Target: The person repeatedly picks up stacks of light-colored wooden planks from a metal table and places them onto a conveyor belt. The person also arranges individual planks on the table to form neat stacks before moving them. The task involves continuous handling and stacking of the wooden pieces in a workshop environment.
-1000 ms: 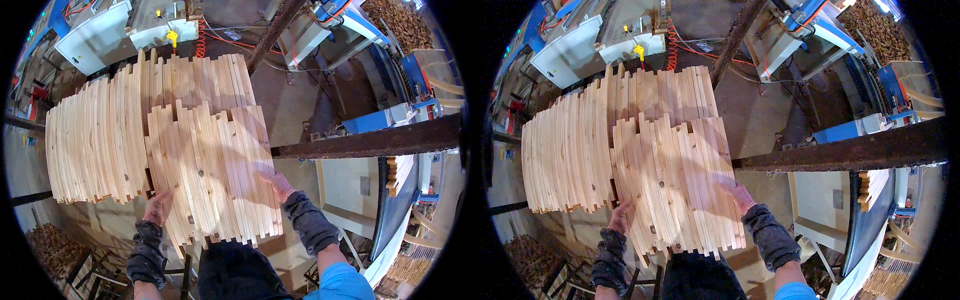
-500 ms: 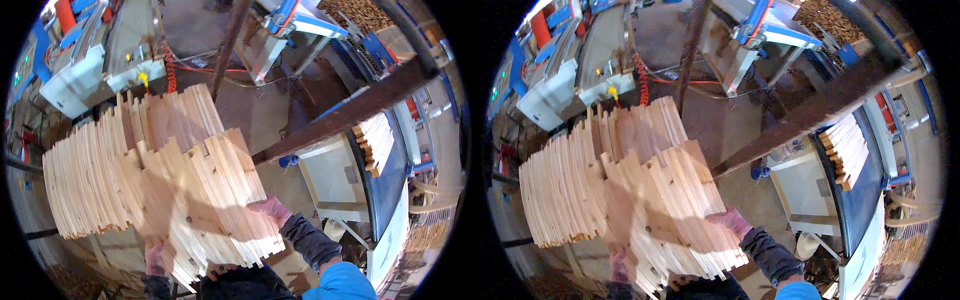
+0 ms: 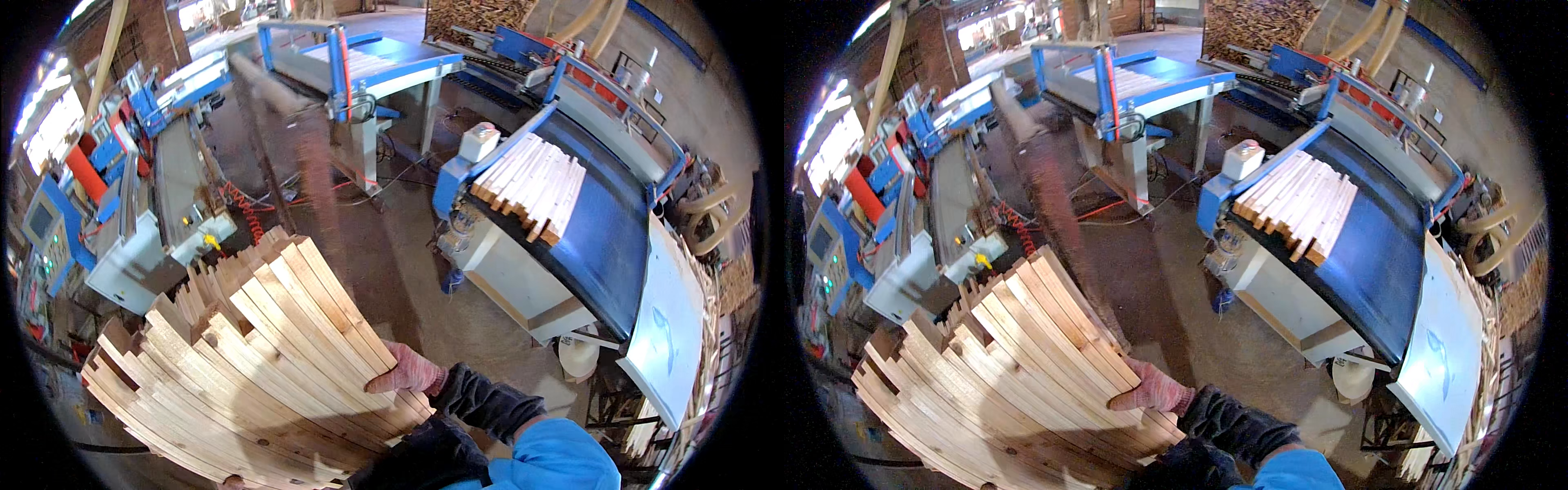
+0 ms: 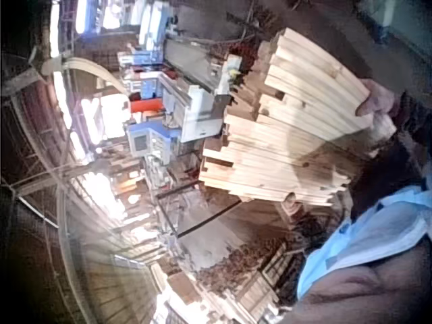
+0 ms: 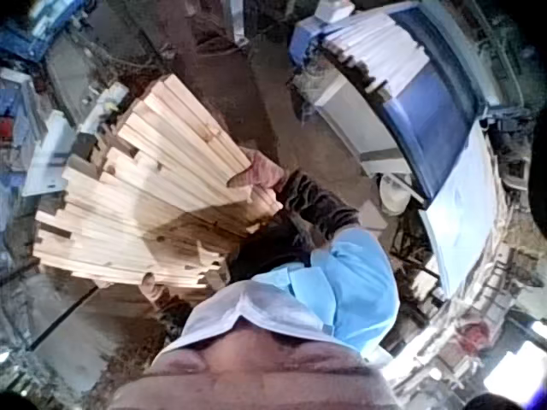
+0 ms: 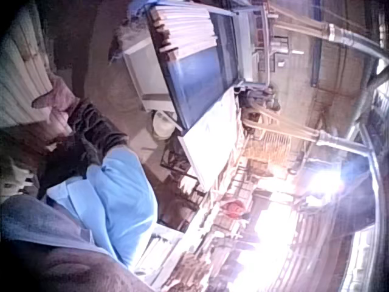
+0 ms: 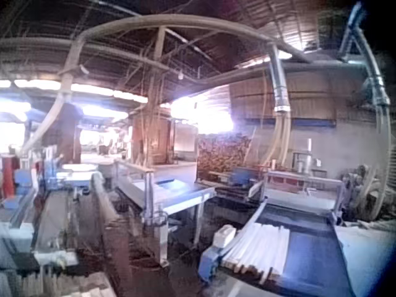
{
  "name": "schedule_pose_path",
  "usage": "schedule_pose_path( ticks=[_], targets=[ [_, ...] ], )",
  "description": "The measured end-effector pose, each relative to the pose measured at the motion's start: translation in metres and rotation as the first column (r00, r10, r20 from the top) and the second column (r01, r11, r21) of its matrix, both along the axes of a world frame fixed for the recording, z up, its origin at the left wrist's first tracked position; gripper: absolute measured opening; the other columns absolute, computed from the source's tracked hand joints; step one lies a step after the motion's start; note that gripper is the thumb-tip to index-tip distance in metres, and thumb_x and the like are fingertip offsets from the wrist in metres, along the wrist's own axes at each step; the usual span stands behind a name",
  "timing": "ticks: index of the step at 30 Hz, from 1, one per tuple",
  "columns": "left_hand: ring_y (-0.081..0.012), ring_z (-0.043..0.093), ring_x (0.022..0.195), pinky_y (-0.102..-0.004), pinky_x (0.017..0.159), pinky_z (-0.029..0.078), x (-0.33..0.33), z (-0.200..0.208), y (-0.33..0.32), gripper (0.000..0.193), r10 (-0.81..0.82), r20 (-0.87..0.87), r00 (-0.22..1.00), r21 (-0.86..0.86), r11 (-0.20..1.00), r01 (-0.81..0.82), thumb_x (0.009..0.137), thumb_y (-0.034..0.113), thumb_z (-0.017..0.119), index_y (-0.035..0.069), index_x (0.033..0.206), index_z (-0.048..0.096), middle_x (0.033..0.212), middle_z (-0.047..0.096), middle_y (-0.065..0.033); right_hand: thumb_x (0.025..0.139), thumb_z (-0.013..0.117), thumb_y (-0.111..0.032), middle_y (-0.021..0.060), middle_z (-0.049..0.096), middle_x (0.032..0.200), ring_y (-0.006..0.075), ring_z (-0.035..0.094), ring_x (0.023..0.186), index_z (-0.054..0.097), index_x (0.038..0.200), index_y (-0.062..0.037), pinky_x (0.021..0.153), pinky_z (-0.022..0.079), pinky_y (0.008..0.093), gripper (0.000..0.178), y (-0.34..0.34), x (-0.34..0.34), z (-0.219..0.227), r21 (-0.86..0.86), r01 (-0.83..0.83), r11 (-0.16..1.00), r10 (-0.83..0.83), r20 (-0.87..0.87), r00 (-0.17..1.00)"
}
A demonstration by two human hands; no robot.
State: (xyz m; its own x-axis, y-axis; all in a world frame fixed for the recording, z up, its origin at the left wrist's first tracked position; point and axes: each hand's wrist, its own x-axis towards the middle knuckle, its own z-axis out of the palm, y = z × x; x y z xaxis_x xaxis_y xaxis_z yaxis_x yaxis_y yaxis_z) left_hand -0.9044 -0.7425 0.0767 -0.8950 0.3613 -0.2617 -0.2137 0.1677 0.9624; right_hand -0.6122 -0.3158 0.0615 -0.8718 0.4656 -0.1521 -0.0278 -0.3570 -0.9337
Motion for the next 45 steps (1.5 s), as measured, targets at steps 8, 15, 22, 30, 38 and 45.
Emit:
schedule_pose_path(
  ticks=[8,15,22,30,38,45],
  targets=[
    [-0.022,0.069,0.1,-0.0394,0.092,0.058,0.119,0.025,0.092,0.04,-0.213,-0.096,0.972,0.157,0.961,0.226,0.1,0.024,0.074,0.0,0.13,0.064,0.114,0.071,-0.009,0.084,0.094,-0.01,0.0068,0.065,0.147,0.0177,0.056,0.136,0.052,0.157,-0.0036,0.115,0.047,0.037,0.084,0.015,0.209,0.062,0.05,0.238,0.97,-0.231,-0.12,0.965],
    [-0.0248,0.07,0.105,-0.0416,0.099,0.059,0.214,0.02,0.278,0.047,-0.655,-0.062,0.753,0.266,0.716,0.645,0.1,0.024,0.075,-0.003,0.136,0.063,0.12,0.072,-0.0121,0.085,0.089,-0.001,0.0106,0.069,0.142,0.021,0.066,0.128,0.052,0.157,-0.0028,0.112,0.051,0.0367,0.08,-0.017,0.421,0.095,0.009,0.7,0.714,-0.7,-0.005,0.714],
    [-0.0275,0.073,0.11,-0.0436,0.1,0.059,0.408,0.028,0.495,0.054,-0.991,0.1,0.089,0.547,0.129,0.827,0.086,0.014,0.08,-0.002,0.137,0.066,0.126,0.075,-0.0145,0.091,0.081,-0.008,0.0082,0.073,0.126,0.0194,0.068,0.112,0.065,0.136,0.0048,0.101,0.055,0.0353,0.05,-0.066,0.576,0.088,0.067,0.968,0.242,-0.97,0.053,0.238],
    [-0.0219,0.074,0.11,-0.0385,0.101,0.059,0.614,0.009,0.653,0.049,-0.891,0.283,-0.356,0.395,-0.23,0.89,0.09,0.017,0.081,-0.003,0.134,0.068,0.124,0.076,-0.0103,0.088,0.08,-0.014,0.0008,0.068,0.086,0.0145,0.062,0.069,0.07,0.104,-0.0035,0.063,0.051,0.0316,0.022,-0.057,0.684,0.076,0.081,0.985,-0.151,-0.905,0.39,-0.171],
    [-0.0224,0.072,0.112,-0.0395,0.1,0.06,0.713,-0.024,0.804,0.063,-0.8,0.395,-0.451,0.232,-0.388,0.892,0.089,0.036,0.086,0.0,0.135,0.064,0.122,0.074,-0.0123,0.094,0.07,-0.02,0.0048,0.07,0.083,0.018,0.067,0.071,0.072,0.091,0.0006,0.066,0.057,0.0345,0.022,0.05,0.738,0.051,0.012,0.986,-0.164,-0.841,0.521,-0.146],
    [-0.0355,0.071,0.119,-0.0458,0.103,0.057,0.736,-0.009,0.886,0.088,-0.877,0.069,-0.475,-0.273,-0.475,0.837,0.094,0.062,0.075,-0.008,0.142,0.053,0.129,0.071,-0.0251,0.094,0.075,-0.017,0.0127,0.077,0.093,0.0246,0.075,0.081,0.078,0.104,0.0052,0.073,0.061,0.0386,0.025,0.133,0.79,0.019,-0.087,0.991,-0.101,-0.881,0.471,-0.048]
  ],
)
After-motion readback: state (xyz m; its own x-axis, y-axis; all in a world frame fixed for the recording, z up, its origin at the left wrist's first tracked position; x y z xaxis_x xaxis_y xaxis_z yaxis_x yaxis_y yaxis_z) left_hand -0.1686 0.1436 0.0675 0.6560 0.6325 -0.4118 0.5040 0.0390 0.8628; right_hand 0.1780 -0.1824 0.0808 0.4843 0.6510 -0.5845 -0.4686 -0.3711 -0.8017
